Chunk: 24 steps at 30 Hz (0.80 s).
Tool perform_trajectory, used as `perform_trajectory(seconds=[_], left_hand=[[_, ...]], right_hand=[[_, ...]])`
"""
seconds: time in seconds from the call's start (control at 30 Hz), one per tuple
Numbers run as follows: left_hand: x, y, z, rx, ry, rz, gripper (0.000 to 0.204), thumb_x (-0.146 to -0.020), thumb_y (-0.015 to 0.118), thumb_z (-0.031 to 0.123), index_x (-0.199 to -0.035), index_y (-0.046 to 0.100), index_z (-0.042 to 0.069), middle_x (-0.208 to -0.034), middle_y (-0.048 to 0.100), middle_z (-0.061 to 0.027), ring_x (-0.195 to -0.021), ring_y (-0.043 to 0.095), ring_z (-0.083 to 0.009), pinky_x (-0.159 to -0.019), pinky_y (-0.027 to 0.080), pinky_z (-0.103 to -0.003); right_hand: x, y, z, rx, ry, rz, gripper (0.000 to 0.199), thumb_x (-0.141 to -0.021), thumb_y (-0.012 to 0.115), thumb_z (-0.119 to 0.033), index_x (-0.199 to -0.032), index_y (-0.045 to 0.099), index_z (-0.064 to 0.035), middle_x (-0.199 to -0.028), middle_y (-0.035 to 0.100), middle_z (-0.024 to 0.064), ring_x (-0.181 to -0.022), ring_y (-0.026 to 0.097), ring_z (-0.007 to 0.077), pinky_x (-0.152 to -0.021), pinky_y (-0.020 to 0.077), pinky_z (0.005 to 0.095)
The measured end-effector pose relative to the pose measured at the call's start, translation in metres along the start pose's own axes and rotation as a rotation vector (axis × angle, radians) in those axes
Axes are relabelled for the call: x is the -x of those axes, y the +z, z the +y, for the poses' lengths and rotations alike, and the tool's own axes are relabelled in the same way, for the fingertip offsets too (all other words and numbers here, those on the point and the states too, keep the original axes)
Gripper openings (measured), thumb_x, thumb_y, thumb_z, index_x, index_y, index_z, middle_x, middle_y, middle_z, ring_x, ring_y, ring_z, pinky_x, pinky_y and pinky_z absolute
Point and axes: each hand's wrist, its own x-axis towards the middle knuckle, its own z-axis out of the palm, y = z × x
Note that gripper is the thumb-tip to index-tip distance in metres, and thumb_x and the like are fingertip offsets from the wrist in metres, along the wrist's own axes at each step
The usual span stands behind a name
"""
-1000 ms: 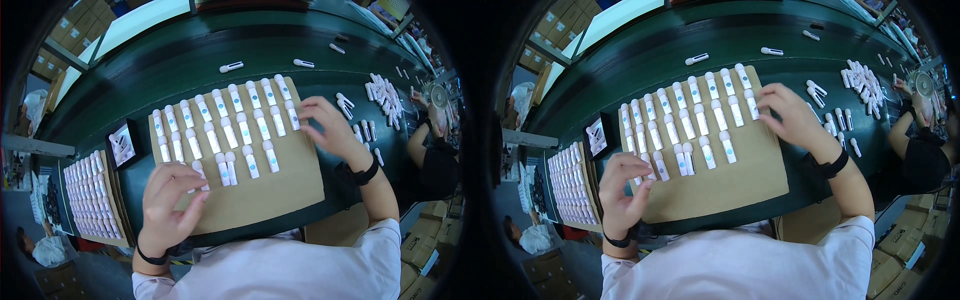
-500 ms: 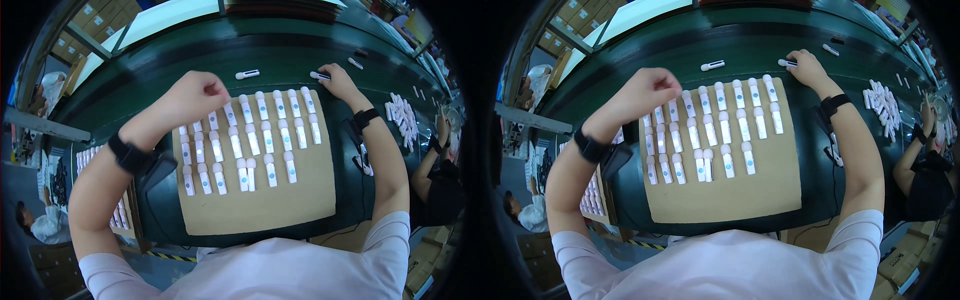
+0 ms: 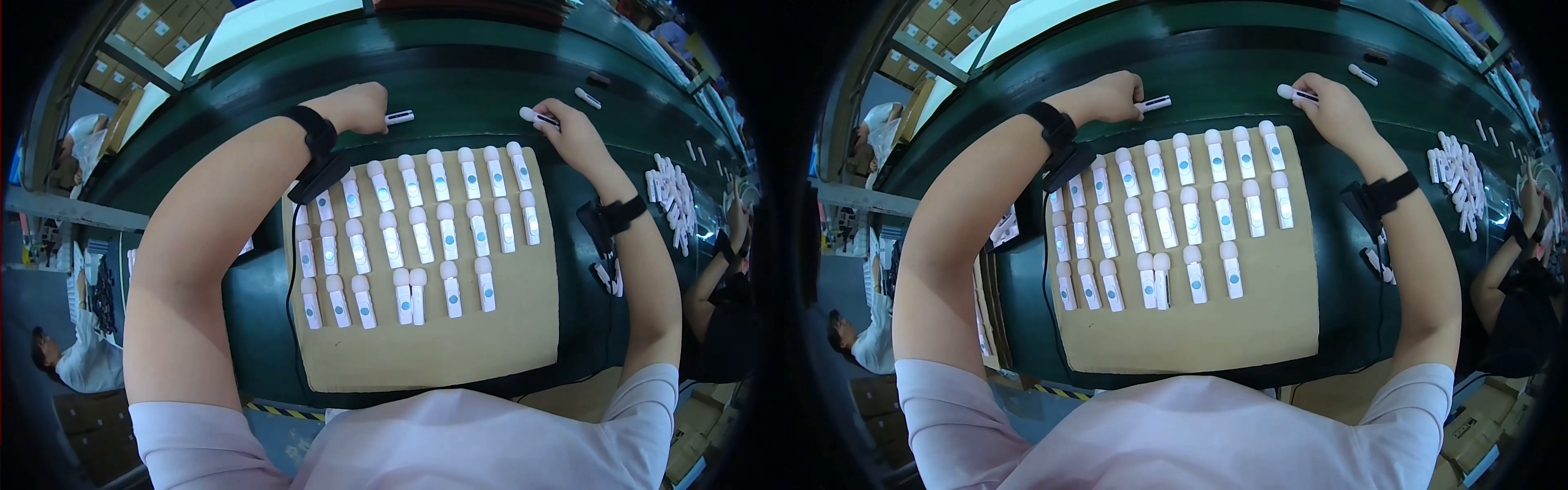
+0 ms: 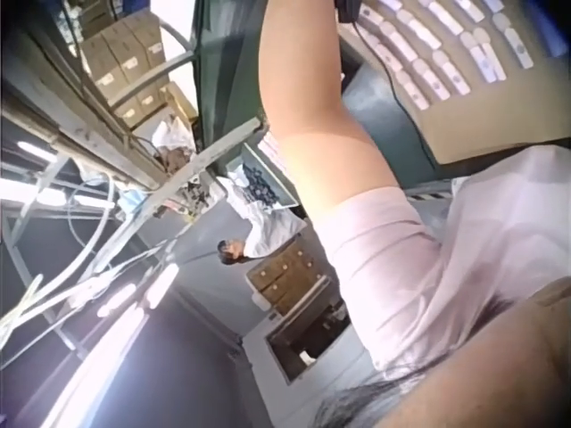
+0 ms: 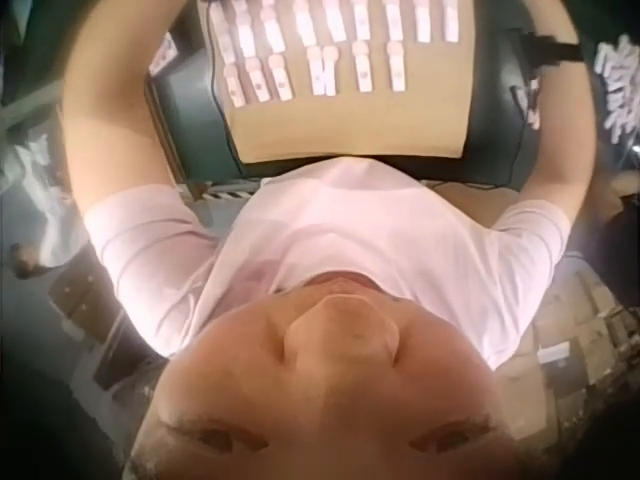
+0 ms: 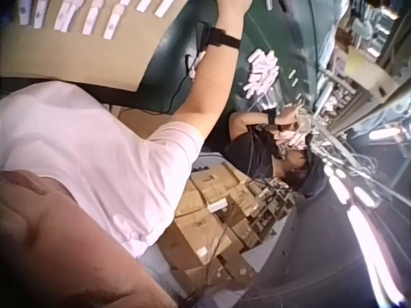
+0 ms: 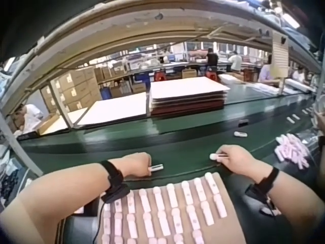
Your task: The person picks up microphones from a cardboard sheet, turns them over to inspect them, and places them onto a conveyor belt. This process is repeated for several microphones, including some from a pile, before the person lifts and sets aside the empty cardboard sheet.
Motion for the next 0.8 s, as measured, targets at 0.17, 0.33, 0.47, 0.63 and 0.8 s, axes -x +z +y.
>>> perform_trajectory(seconds=[0.17,0.33,0.47,0.63,0.8], left_hand=[[-0.006,0.001,0.000,-0.040,-0.083,-0.070,0.024,-0.076,0.074,0.017,-0.091,0.066,0.000,-0.088,0.068,-0.0166,-0.086,0.065,-0.0333,-0.075,0.051,-0.039],[0.022,-0.019,0.006,0.038,-0.065,0.007,0.026,-0.079,0.069,0.017,-0.095,0.066,-0.004,-0.091,0.066,-0.0190,-0.085,0.064,-0.0301,-0.076,0.051,-0.036],[0.085,-0.037,0.030,0.394,0.046,0.179,0.017,-0.083,0.066,0.009,-0.095,0.062,-0.001,-0.080,0.063,-0.0064,-0.074,0.058,-0.0110,-0.069,0.047,-0.023],[0.182,-0.022,0.070,0.909,0.304,0.346,0.022,-0.086,0.062,0.007,-0.107,0.065,-0.001,-0.092,0.066,-0.0072,-0.083,0.061,-0.0107,-0.075,0.051,-0.026],[0.272,0.020,0.106,1.281,0.213,0.312,0.025,-0.088,0.062,0.003,-0.112,0.063,-0.003,-0.105,0.066,-0.0105,-0.096,0.062,-0.0128,-0.084,0.050,-0.027]], right_hand=[[0.034,-0.021,-0.021,-0.100,-0.023,0.072,0.019,-0.089,0.063,-0.011,-0.107,0.059,-0.0043,-0.100,0.064,0.0120,-0.092,0.060,0.0217,-0.085,0.0463,0.0309],[0.084,-0.042,-0.055,-0.228,-0.078,0.115,0.019,-0.087,0.064,-0.009,-0.105,0.059,-0.0040,-0.099,0.062,0.0083,-0.091,0.057,0.0168,-0.083,0.0438,0.0270],[0.133,-0.048,-0.080,-0.415,-0.287,0.117,0.020,-0.085,0.065,-0.006,-0.103,0.058,-0.0028,-0.097,0.060,0.0060,-0.091,0.055,0.0141,-0.079,0.0414,0.0238],[0.196,-0.041,-0.110,-0.773,-0.196,0.056,0.018,-0.082,0.066,-0.002,-0.099,0.059,-0.0024,-0.092,0.058,0.0060,-0.087,0.055,0.0133,-0.076,0.0408,0.0231],[0.232,-0.018,-0.125,-1.050,-0.208,-0.055,0.022,-0.079,0.069,0.002,-0.099,0.060,-0.0015,-0.091,0.059,0.0069,-0.085,0.056,0.0134,-0.076,0.0425,0.0238]])
